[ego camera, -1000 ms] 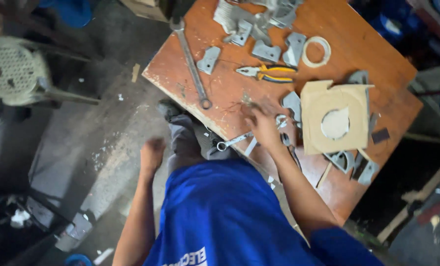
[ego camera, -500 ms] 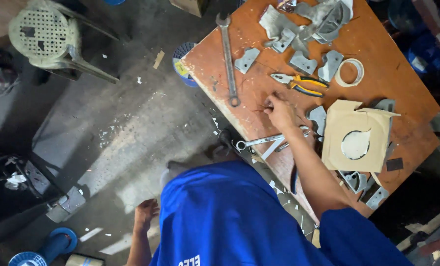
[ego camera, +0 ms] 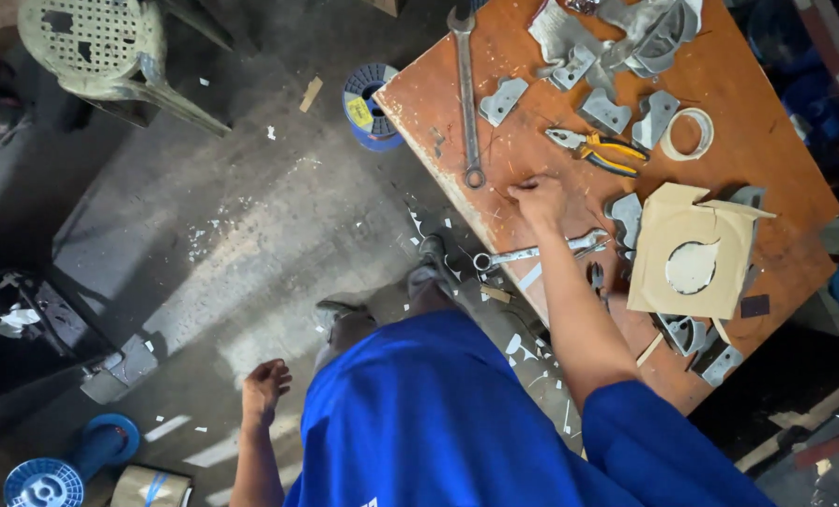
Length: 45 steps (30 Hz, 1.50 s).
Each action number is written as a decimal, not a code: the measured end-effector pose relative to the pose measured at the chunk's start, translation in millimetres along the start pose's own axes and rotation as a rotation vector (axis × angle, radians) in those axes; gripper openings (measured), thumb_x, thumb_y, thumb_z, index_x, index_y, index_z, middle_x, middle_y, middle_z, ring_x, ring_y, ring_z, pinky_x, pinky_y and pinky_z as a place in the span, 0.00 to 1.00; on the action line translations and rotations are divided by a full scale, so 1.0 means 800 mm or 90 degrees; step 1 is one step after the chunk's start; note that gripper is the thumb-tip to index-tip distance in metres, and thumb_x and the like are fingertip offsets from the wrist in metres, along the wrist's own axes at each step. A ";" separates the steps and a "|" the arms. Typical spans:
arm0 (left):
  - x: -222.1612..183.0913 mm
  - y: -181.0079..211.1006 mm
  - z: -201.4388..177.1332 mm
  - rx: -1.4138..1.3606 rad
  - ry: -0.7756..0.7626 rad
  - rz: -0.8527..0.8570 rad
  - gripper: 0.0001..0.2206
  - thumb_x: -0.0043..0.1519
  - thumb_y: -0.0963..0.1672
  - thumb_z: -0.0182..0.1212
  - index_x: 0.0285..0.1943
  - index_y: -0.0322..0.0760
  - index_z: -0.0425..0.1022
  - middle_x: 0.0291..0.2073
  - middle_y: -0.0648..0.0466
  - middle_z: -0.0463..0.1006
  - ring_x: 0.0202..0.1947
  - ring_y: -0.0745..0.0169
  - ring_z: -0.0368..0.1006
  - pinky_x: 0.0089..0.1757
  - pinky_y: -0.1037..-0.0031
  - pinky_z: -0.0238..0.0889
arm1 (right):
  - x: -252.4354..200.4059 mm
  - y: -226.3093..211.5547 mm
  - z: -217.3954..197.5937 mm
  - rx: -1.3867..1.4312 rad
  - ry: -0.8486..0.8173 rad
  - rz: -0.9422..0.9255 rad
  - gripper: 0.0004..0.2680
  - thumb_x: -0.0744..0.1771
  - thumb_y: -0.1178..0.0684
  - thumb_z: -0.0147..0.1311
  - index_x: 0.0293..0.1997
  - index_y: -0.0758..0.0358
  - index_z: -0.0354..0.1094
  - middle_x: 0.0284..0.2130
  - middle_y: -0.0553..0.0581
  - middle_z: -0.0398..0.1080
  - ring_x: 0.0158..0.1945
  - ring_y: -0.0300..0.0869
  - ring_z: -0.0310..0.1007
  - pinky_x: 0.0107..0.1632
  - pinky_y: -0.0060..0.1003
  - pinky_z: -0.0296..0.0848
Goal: Guiding copper wire onto a winding machine and using hand tools to adjust the assembly
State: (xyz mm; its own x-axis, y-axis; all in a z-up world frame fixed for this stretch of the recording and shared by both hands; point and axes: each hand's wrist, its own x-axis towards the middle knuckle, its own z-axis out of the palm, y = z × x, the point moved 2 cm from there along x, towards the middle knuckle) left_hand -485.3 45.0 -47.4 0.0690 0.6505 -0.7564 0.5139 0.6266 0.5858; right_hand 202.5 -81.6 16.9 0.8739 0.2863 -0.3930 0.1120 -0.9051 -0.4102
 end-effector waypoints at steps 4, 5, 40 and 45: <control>-0.012 -0.031 0.004 -0.013 -0.042 0.047 0.19 0.70 0.48 0.58 0.61 0.27 0.80 0.41 0.39 0.85 0.39 0.45 0.84 0.38 0.62 0.75 | -0.002 -0.005 0.003 0.005 -0.005 -0.016 0.08 0.63 0.42 0.73 0.39 0.50 0.86 0.40 0.52 0.84 0.43 0.47 0.84 0.49 0.41 0.77; -0.014 -0.035 0.008 -0.023 -0.010 -0.015 0.17 0.69 0.47 0.61 0.58 0.27 0.80 0.39 0.40 0.84 0.37 0.47 0.82 0.36 0.63 0.74 | -0.002 -0.008 0.001 -0.028 -0.046 -0.019 0.09 0.66 0.43 0.69 0.43 0.54 0.84 0.43 0.57 0.83 0.47 0.53 0.83 0.52 0.46 0.76; -0.203 0.318 -0.325 -0.101 0.360 0.672 0.04 0.69 0.43 0.66 0.48 0.39 0.83 0.31 0.48 0.80 0.35 0.42 0.80 0.41 0.61 0.74 | -0.660 -0.561 0.236 0.191 -0.688 -0.780 0.07 0.66 0.60 0.67 0.48 0.67 0.80 0.27 0.62 0.81 0.25 0.40 0.79 0.37 0.38 0.81; -0.180 0.273 -0.409 -0.197 0.571 0.550 0.04 0.69 0.42 0.68 0.44 0.38 0.84 0.28 0.47 0.79 0.30 0.48 0.77 0.37 0.64 0.70 | -0.721 -0.629 0.339 0.189 -0.951 -0.643 0.08 0.68 0.57 0.66 0.49 0.70 0.80 0.27 0.63 0.79 0.25 0.40 0.76 0.35 0.37 0.80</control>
State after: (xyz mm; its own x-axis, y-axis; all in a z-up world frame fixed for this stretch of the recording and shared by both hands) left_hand -662.6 228.5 284.5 -0.3809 0.8781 0.2896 0.3626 -0.1462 0.9204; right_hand -486.0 294.1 227.0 -0.5926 0.7842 -0.1841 0.0447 -0.1962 -0.9795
